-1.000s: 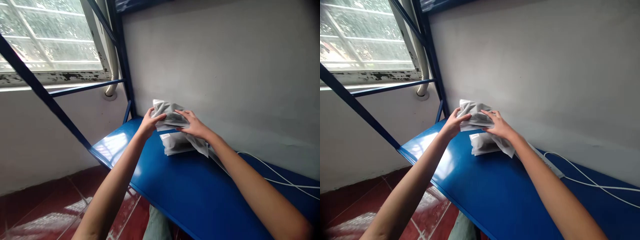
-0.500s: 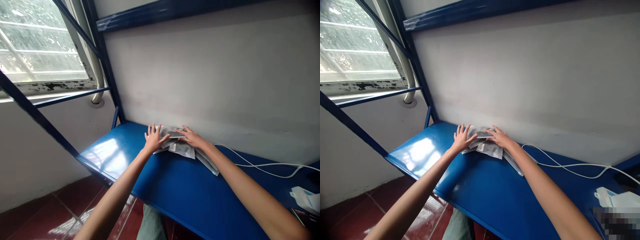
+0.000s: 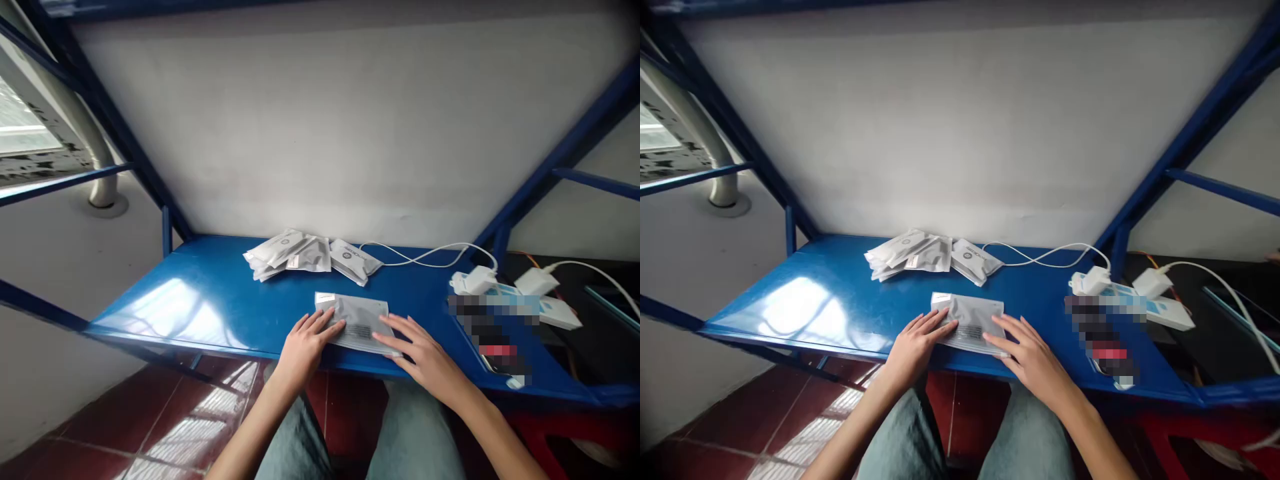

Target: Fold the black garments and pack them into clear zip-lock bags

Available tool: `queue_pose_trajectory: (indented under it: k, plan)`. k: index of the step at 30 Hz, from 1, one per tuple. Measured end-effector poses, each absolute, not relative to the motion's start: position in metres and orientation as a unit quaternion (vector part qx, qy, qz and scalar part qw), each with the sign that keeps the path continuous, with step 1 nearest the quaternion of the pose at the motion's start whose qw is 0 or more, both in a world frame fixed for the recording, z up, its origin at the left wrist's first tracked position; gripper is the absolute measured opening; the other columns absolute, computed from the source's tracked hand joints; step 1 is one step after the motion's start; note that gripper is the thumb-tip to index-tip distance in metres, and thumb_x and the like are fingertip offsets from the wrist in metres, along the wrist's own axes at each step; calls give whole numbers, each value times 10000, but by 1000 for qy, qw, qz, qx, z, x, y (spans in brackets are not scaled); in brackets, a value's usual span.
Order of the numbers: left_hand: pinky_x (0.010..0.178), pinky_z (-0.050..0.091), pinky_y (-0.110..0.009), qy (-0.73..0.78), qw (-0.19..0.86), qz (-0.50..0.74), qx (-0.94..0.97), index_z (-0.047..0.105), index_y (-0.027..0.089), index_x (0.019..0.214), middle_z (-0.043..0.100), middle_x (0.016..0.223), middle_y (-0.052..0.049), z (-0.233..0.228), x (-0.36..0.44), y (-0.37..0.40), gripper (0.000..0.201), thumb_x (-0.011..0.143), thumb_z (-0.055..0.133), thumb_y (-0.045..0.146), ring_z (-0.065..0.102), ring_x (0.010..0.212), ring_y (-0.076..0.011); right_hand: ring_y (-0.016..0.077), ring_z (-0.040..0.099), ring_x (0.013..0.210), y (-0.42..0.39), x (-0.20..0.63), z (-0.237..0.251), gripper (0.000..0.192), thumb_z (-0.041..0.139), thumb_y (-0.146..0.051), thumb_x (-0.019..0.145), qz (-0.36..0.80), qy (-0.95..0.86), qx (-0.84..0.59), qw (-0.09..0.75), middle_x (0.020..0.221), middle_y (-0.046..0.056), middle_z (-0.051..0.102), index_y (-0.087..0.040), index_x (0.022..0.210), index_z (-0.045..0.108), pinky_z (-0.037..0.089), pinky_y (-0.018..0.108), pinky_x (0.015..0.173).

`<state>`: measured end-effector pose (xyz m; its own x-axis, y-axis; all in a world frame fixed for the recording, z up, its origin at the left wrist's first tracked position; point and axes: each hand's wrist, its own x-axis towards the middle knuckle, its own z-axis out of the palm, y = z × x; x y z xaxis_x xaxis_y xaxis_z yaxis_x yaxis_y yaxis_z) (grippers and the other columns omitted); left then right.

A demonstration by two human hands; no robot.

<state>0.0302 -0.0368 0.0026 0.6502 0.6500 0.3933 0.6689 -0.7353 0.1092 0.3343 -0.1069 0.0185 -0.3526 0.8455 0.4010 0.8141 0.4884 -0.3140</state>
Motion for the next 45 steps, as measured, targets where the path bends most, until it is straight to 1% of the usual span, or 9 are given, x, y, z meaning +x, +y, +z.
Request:
queue_pose_trajectory:
  k: [6,9,13,18,21,25,30,36,45]
  plan:
    - [1215,391,-538,-392,-46,-231,-889,453,390,1545,461,1609,-18,-21,43,-51,562,1009,574,272,450,1480,-273,272,721,1146,-142,362,-14,239,615,-298,997,88,-737,-559,371,1263,40,734,-363,1160,777,622,444,975]
    - [1216,381,-533,-403,-59,-238,-881,498,398,1512,479,1596,-10,-15,43,-50,498,1023,564,332,457,1476,-268,260,753,974,-143,351,-21,167,676,-299,961,57,-718,-555,416,1053,37,777,-352,1071,790,641,423,865]
    - [1188,389,-562,-412,-87,-218,-880,549,416,1462,514,1571,-7,-7,46,-49,441,1031,553,326,469,1466,-273,242,752,929,-138,344,-27,173,631,-261,983,45,-691,-560,455,1007,42,770,-327,1018,786,629,394,839]
    - [1210,99,-754,-382,-2,-260,-887,642,365,1362,647,1432,-76,1,86,-56,429,940,704,412,486,1413,-376,225,747,932,-126,347,-19,158,616,-262,987,62,-702,-539,461,997,46,760,-291,971,771,609,364,849]
    - [1200,291,-595,-300,-9,-290,-909,704,330,1243,732,1250,-54,-1,120,-57,254,1016,595,369,635,1174,-260,227,740,934,-119,345,-12,173,585,-258,993,79,-713,-540,440,993,50,756,-284,980,756,601,365,847]
    - [904,490,-387,-274,-26,-308,-911,755,275,1086,747,1103,-56,-5,137,-53,234,1051,528,323,640,1000,-213,227,735,922,-115,344,-10,132,610,-280,982,106,-732,-530,414,986,46,751,-273,941,736,597,358,826]
    - [884,489,-406,-243,-52,-276,-929,721,293,1209,749,1102,-64,-2,129,-55,289,1074,469,337,641,1070,-240,243,740,910,-114,346,-17,168,598,-311,992,110,-732,-525,419,966,43,750,-296,900,737,601,376,814]
    - [862,498,-431,-265,-65,-272,-923,734,294,1147,762,1073,-64,-3,140,-60,262,1047,520,407,651,1053,-260,251,747,897,-114,345,-20,208,561,-322,995,115,-731,-519,428,960,43,764,-309,942,762,615,386,819]
    - [1096,391,-482,-336,1,-280,-899,745,344,1114,767,1164,-14,0,56,-34,223,1053,532,316,618,1274,-249,258,695,890,-113,351,-18,230,505,-322,1018,58,-645,-594,477,929,83,709,-268,872,674,587,387,782]
